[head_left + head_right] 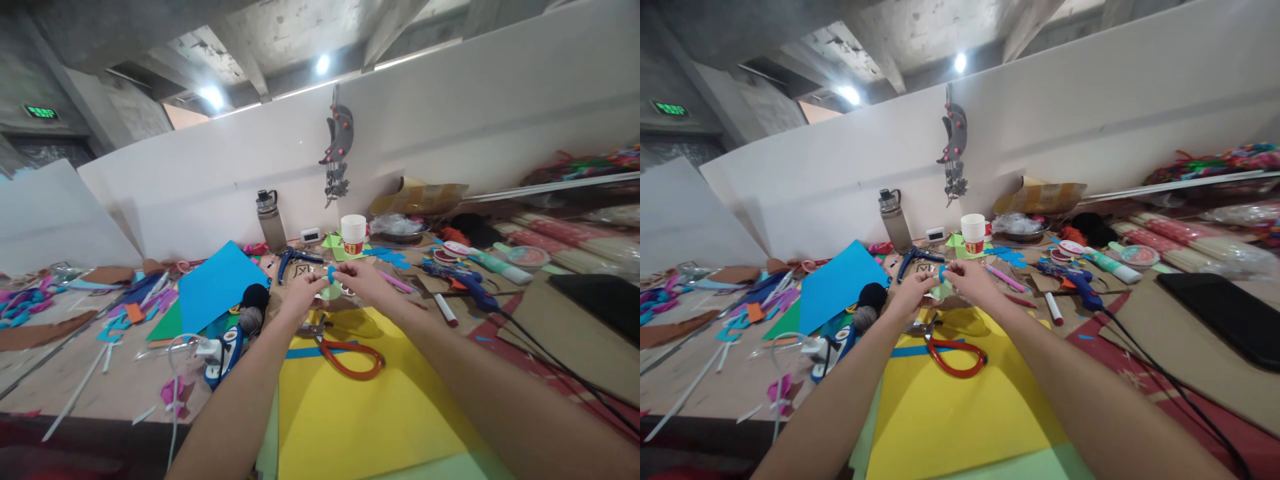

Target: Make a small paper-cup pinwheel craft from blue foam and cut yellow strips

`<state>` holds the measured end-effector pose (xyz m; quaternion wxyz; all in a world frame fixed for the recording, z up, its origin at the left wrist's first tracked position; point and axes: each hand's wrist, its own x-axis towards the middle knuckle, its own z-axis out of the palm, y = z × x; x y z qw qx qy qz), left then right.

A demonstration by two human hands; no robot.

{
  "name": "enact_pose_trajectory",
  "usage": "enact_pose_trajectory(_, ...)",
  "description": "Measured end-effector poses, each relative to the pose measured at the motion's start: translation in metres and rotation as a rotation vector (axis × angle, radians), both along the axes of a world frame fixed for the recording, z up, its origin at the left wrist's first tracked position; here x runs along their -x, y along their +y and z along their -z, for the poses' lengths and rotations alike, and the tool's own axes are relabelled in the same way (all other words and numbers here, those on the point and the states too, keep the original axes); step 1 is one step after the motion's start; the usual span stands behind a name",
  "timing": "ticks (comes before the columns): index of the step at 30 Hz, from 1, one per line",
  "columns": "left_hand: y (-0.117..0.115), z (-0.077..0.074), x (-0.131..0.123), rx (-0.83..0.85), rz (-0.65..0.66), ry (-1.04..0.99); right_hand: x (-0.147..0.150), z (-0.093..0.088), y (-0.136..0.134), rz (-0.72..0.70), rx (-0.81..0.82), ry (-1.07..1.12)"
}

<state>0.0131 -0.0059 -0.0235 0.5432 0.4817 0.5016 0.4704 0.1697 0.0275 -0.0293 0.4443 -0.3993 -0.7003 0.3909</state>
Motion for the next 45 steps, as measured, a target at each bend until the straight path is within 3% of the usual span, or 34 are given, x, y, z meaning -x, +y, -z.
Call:
enact_pose_trajectory(7,-0.002,-0.001,-0.001,-0.015,0.068,-0.015,0.000,0.002,0.001,0.058,-0.009,-0.021)
enact_pose_trajectory(12,0.002,0.002,0.002,-0.020,-0.132,-0.059,-0.003,0.004,0.006,0.138,0.002,-0.074)
enact_pose_trajectory(16,0.005,-0.001,0.006,-0.052,-0.261,-0.063,-0.005,0.003,0.004,0.076,0.013,-0.220)
enact_pose_trajectory(23,0.007,-0.004,0.005,-0.068,-0.285,-0.069,-0.006,0.001,-0.006,-0.010,-0.048,-0.534)
enact_pose_trajectory(29,0.006,-0.006,0.003,-0.075,-0.271,-0.050,-0.007,0.000,-0.008,-0.006,-0.077,-0.653)
enact_pose_trajectory(37,0.006,-0.005,0.006,-0.077,-0.227,-0.086,-0.034,-0.034,-0.015,0.261,-0.164,-0.604)
enact_pose_trajectory(41,0.007,-0.002,0.009,-0.088,-0.224,-0.119,-0.077,-0.046,-0.020,0.506,-0.208,-0.672)
enact_pose_trajectory(45,0.011,0.002,0.011,-0.089,-0.207,-0.164,-0.137,-0.036,-0.025,0.693,-0.224,-0.894)
